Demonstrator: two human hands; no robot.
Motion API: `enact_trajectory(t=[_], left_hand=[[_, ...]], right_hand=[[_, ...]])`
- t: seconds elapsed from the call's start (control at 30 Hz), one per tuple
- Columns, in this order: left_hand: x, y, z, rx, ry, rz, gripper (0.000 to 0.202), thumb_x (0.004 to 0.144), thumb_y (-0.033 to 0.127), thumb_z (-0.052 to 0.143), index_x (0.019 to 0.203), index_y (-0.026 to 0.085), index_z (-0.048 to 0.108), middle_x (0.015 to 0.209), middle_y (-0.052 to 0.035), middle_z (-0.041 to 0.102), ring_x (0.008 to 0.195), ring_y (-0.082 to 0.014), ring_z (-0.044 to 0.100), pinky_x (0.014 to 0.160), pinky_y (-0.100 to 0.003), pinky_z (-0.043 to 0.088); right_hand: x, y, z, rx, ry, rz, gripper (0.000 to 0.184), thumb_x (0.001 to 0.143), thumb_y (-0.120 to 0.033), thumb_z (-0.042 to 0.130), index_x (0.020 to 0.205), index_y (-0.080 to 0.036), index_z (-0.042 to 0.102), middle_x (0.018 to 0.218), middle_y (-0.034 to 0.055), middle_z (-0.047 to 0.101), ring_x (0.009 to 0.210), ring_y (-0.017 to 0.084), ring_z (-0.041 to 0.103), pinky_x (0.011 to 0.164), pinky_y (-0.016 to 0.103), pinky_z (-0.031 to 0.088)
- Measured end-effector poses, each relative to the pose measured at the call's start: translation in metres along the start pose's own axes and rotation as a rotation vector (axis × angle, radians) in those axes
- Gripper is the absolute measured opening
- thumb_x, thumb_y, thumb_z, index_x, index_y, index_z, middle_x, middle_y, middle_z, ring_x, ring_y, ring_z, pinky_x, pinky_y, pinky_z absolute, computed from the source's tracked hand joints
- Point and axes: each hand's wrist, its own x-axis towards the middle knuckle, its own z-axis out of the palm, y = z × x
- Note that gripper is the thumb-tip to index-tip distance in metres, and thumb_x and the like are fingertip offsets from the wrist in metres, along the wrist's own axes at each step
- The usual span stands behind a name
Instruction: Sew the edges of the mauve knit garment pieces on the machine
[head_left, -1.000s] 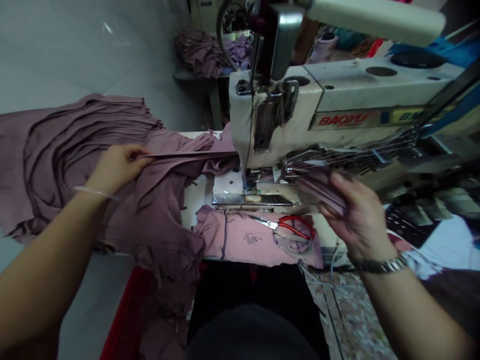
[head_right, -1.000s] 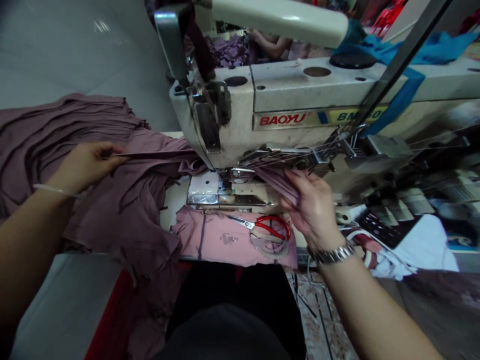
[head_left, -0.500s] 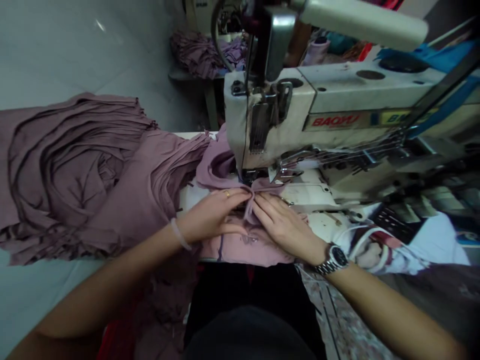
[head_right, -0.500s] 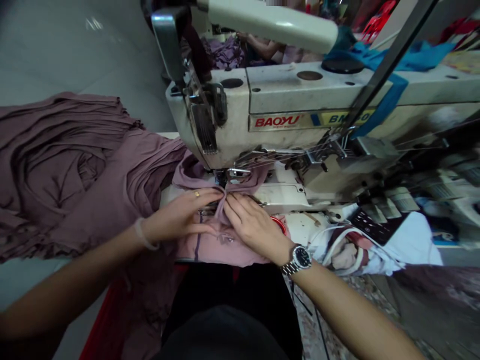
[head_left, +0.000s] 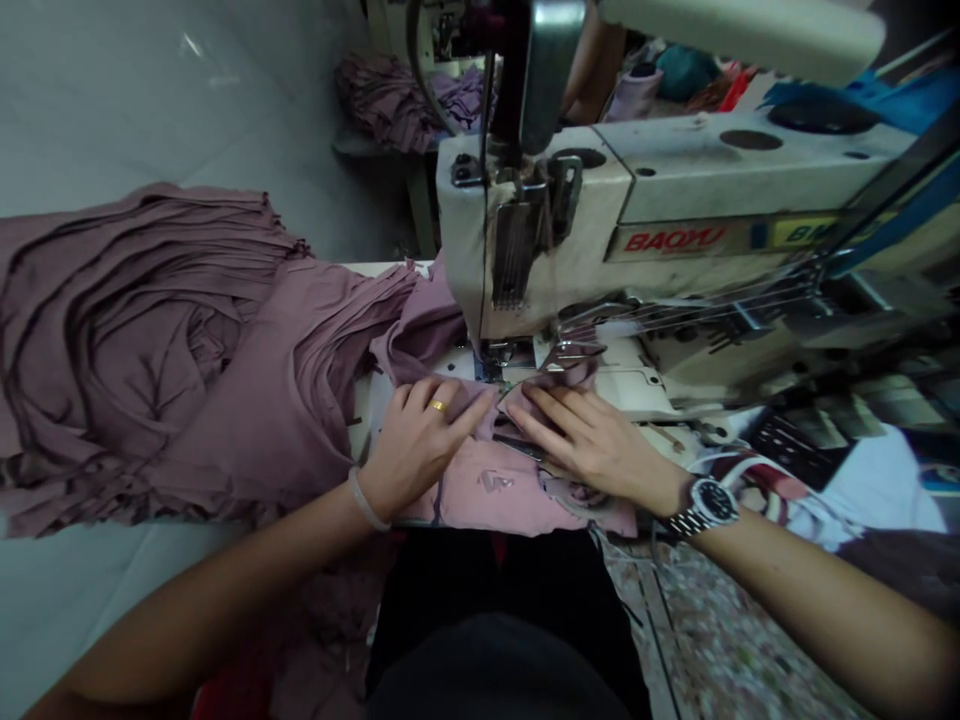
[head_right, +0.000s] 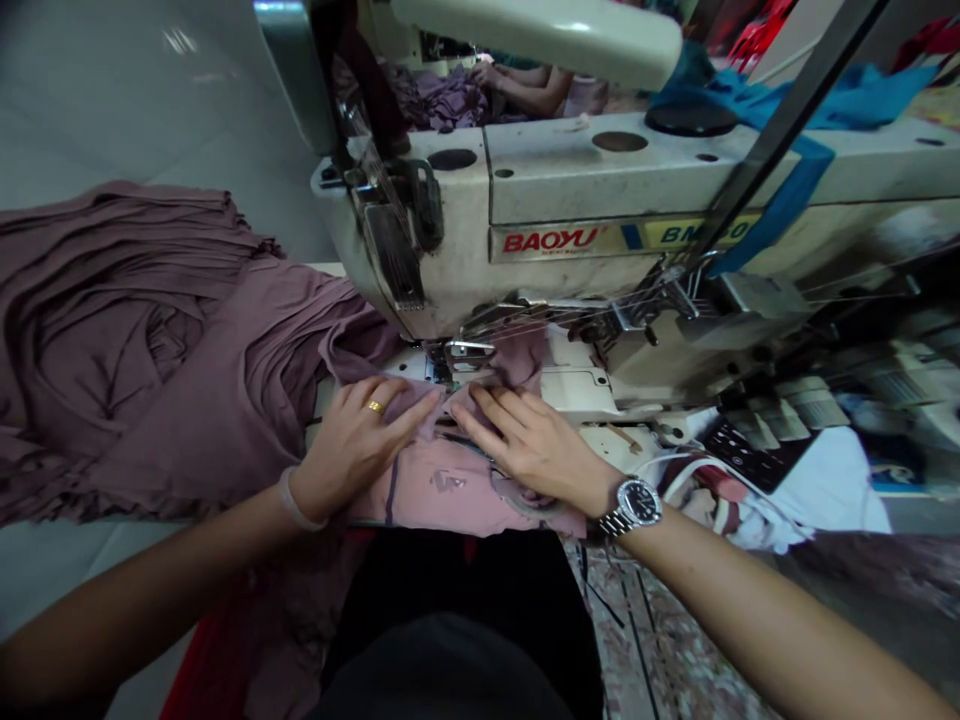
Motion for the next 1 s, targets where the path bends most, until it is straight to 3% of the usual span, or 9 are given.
enact_trajectory(t=[0.07, 0.13, 0.27, 0.4, 0.57, 0.73, 1.0], left_hand=[[0.001, 0.002, 0.0, 0.01, 0.026, 0.002, 0.042, 0.095, 0.023, 0.05, 0.137, 0.026, 0.05, 0.124, -0.0127, 0.058, 0.108, -0.0274, 0.053, 0.082, -0.042, 0.045], [0.003, 0.004, 0.0, -0.006, 0.05, 0.045, 0.038, 0.095, 0.02, 0.047, 0.132, 0.016, 0.054, 0.126, -0.0134, 0.058, 0.112, -0.0261, 0.052, 0.086, -0.04, 0.045], [0.009, 0.01, 0.002, -0.005, 0.036, 0.011, 0.038, 0.095, 0.021, 0.048, 0.132, 0.013, 0.054, 0.123, -0.0129, 0.06, 0.105, -0.0254, 0.055, 0.081, -0.038, 0.046], [0.011, 0.014, 0.005, -0.011, 0.058, -0.002, 0.037, 0.095, 0.02, 0.046, 0.13, 0.013, 0.055, 0.125, -0.014, 0.06, 0.108, -0.0258, 0.056, 0.084, -0.039, 0.047], [0.011, 0.017, 0.006, -0.037, 0.061, -0.023, 0.037, 0.094, 0.018, 0.045, 0.129, 0.012, 0.055, 0.126, -0.0145, 0.06, 0.108, -0.0259, 0.056, 0.085, -0.04, 0.048], [0.012, 0.018, 0.004, -0.061, 0.042, -0.038, 0.042, 0.093, 0.018, 0.046, 0.133, 0.01, 0.05, 0.128, -0.014, 0.059, 0.11, -0.0257, 0.055, 0.085, -0.039, 0.047], [0.012, 0.016, 0.005, -0.053, 0.01, -0.03, 0.041, 0.094, 0.02, 0.046, 0.134, 0.012, 0.052, 0.131, -0.0138, 0.057, 0.111, -0.026, 0.055, 0.085, -0.039, 0.046]], right_hand=[[0.001, -0.001, -0.001, -0.015, 0.002, 0.004, 0.049, 0.091, -0.015, 0.049, 0.14, -0.008, 0.044, 0.125, 0.0185, 0.059, 0.095, 0.024, 0.054, 0.076, 0.037, 0.048], [0.006, -0.004, -0.001, -0.022, 0.034, 0.045, 0.041, 0.09, -0.012, 0.049, 0.131, -0.005, 0.052, 0.12, 0.0183, 0.061, 0.093, 0.024, 0.054, 0.073, 0.037, 0.048], [0.023, -0.02, 0.006, 0.102, 0.125, 0.262, 0.036, 0.092, -0.013, 0.047, 0.127, -0.005, 0.055, 0.128, 0.019, 0.057, 0.117, 0.027, 0.049, 0.094, 0.044, 0.047], [0.033, -0.036, 0.015, 0.268, 0.2, 0.436, 0.039, 0.094, -0.018, 0.045, 0.132, -0.007, 0.052, 0.13, 0.0176, 0.057, 0.123, 0.026, 0.048, 0.104, 0.045, 0.044], [0.034, -0.043, 0.009, 0.116, 0.084, 0.358, 0.043, 0.093, -0.01, 0.04, 0.135, -0.002, 0.049, 0.136, 0.0216, 0.052, 0.126, 0.031, 0.045, 0.101, 0.047, 0.046], [0.038, -0.041, 0.0, 0.029, 0.027, 0.316, 0.041, 0.093, -0.012, 0.041, 0.131, 0.002, 0.052, 0.132, 0.0224, 0.054, 0.119, 0.033, 0.05, 0.095, 0.046, 0.05], [0.025, -0.026, 0.002, 0.256, 0.059, 0.273, 0.044, 0.092, -0.011, 0.046, 0.135, -0.003, 0.048, 0.136, 0.0176, 0.052, 0.128, 0.026, 0.044, 0.108, 0.044, 0.044]])
